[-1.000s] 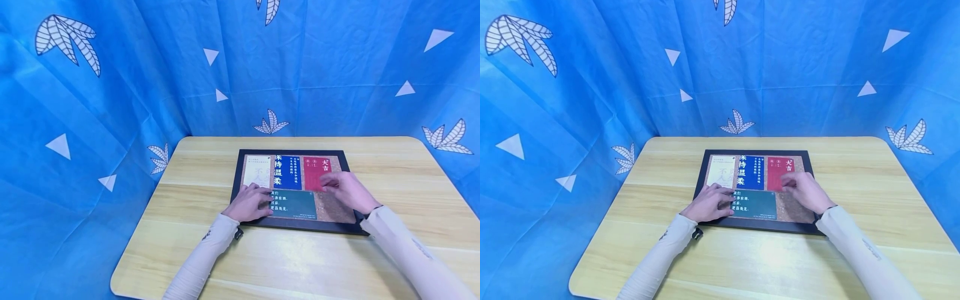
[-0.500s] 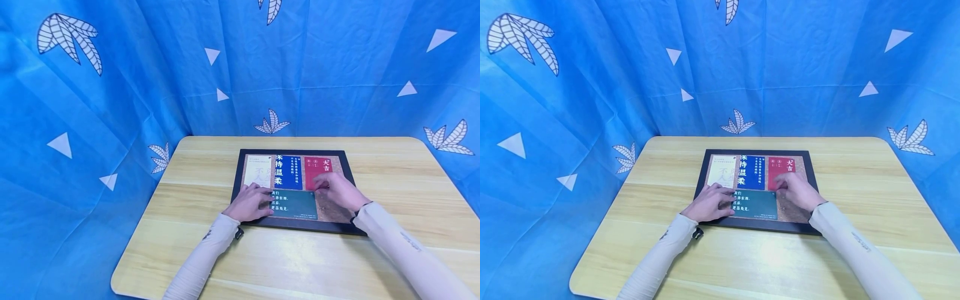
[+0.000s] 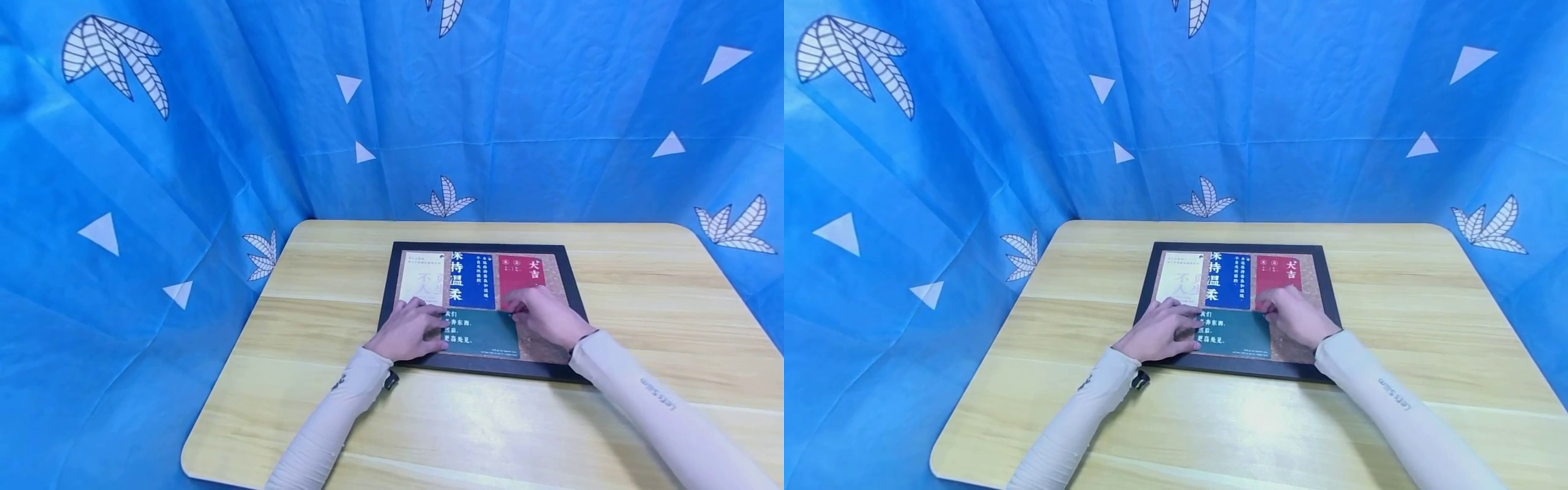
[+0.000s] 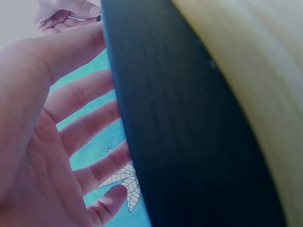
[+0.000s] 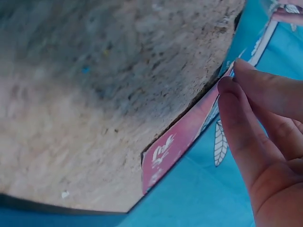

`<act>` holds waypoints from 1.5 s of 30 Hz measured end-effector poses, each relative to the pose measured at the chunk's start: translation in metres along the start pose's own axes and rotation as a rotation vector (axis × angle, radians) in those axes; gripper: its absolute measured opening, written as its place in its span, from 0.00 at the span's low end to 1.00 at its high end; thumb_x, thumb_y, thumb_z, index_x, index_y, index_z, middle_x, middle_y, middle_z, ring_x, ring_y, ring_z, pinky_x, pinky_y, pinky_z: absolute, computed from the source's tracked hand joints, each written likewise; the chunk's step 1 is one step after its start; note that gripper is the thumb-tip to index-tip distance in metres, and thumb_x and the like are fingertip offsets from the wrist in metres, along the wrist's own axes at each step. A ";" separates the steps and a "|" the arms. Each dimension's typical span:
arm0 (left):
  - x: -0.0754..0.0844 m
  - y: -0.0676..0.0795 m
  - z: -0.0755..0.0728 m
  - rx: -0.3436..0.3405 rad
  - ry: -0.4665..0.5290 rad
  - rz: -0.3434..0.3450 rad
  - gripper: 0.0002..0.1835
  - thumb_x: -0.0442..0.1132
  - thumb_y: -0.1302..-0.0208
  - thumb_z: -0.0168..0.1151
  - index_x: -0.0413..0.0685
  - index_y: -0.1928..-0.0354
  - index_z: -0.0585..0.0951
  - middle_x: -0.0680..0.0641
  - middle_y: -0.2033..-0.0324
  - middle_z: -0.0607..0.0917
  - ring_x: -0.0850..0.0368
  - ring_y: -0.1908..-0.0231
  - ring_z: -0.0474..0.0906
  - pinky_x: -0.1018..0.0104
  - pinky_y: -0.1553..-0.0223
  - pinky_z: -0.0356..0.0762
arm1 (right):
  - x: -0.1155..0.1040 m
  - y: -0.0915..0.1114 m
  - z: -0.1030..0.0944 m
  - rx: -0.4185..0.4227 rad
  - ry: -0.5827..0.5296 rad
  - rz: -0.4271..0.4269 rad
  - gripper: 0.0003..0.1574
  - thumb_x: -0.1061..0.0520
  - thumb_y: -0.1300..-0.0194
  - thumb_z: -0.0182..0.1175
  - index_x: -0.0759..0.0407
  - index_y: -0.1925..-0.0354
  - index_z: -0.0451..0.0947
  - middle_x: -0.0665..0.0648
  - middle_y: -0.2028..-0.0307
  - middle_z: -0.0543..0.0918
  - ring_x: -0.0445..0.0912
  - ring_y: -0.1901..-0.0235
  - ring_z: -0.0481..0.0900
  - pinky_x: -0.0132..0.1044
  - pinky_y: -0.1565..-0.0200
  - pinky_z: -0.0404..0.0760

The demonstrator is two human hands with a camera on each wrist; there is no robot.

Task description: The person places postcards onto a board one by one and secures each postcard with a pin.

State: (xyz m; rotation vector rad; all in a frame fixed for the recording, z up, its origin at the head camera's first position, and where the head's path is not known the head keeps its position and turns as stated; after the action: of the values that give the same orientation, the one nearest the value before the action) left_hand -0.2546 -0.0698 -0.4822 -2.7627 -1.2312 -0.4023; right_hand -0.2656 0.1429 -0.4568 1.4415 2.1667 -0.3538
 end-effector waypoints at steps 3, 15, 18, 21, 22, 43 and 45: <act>0.001 0.000 -0.001 0.002 -0.001 0.002 0.25 0.63 0.35 0.67 0.63 0.40 0.86 0.57 0.30 0.79 0.54 0.37 0.74 0.59 0.48 0.67 | 0.000 -0.001 0.002 -0.008 0.042 0.009 0.19 0.73 0.38 0.65 0.61 0.50 0.88 0.59 0.54 0.91 0.52 0.55 0.89 0.54 0.48 0.87; 0.001 -0.002 -0.002 0.005 -0.009 0.003 0.25 0.64 0.35 0.67 0.64 0.40 0.86 0.57 0.30 0.79 0.56 0.40 0.73 0.62 0.51 0.65 | -0.016 0.002 0.003 0.031 0.177 -0.091 0.14 0.72 0.38 0.67 0.62 0.55 0.89 0.60 0.59 0.92 0.49 0.62 0.90 0.48 0.55 0.89; 0.001 -0.002 -0.002 0.004 -0.007 0.004 0.25 0.64 0.35 0.67 0.64 0.40 0.86 0.57 0.30 0.79 0.55 0.40 0.74 0.61 0.51 0.66 | -0.017 0.004 0.005 0.027 0.214 -0.096 0.11 0.71 0.38 0.67 0.60 0.59 0.88 0.56 0.68 0.91 0.43 0.71 0.86 0.38 0.64 0.86; 0.000 -0.001 -0.002 0.003 -0.003 0.003 0.25 0.64 0.35 0.67 0.64 0.40 0.86 0.57 0.30 0.79 0.55 0.38 0.73 0.60 0.49 0.66 | -0.017 0.005 0.009 0.010 0.243 -0.090 0.10 0.70 0.36 0.65 0.58 0.60 0.87 0.51 0.72 0.89 0.38 0.76 0.80 0.32 0.71 0.77; 0.000 -0.001 -0.001 0.002 -0.004 0.003 0.25 0.64 0.35 0.67 0.64 0.40 0.86 0.57 0.30 0.79 0.55 0.38 0.73 0.60 0.49 0.66 | -0.016 0.005 0.009 0.005 0.255 -0.083 0.11 0.70 0.36 0.64 0.58 0.59 0.87 0.50 0.73 0.88 0.38 0.76 0.80 0.31 0.71 0.76; 0.000 -0.001 -0.002 -0.019 0.002 -0.013 0.25 0.63 0.34 0.66 0.64 0.39 0.85 0.58 0.30 0.78 0.54 0.37 0.72 0.59 0.47 0.67 | -0.019 0.005 0.008 -0.011 0.147 -0.042 0.26 0.71 0.37 0.63 0.61 0.41 0.81 0.51 0.68 0.88 0.42 0.69 0.83 0.27 0.73 0.71; 0.000 -0.001 -0.002 -0.019 0.001 -0.011 0.25 0.63 0.34 0.66 0.63 0.39 0.85 0.57 0.30 0.78 0.54 0.37 0.73 0.59 0.47 0.67 | -0.021 0.004 0.006 0.006 0.173 -0.059 0.27 0.73 0.38 0.65 0.63 0.40 0.81 0.55 0.63 0.91 0.44 0.66 0.86 0.26 0.71 0.75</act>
State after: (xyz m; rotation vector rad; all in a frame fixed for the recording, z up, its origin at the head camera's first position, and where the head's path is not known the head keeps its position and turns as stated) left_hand -0.2557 -0.0693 -0.4802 -2.7722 -1.2493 -0.4180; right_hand -0.2533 0.1252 -0.4503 1.4621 2.3506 -0.2655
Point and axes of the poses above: each hand's wrist, its own y-axis away from the middle knuckle, its own z-axis out of the palm, x = y × z, the point moved 9 cm from there along -y, towards the middle knuckle
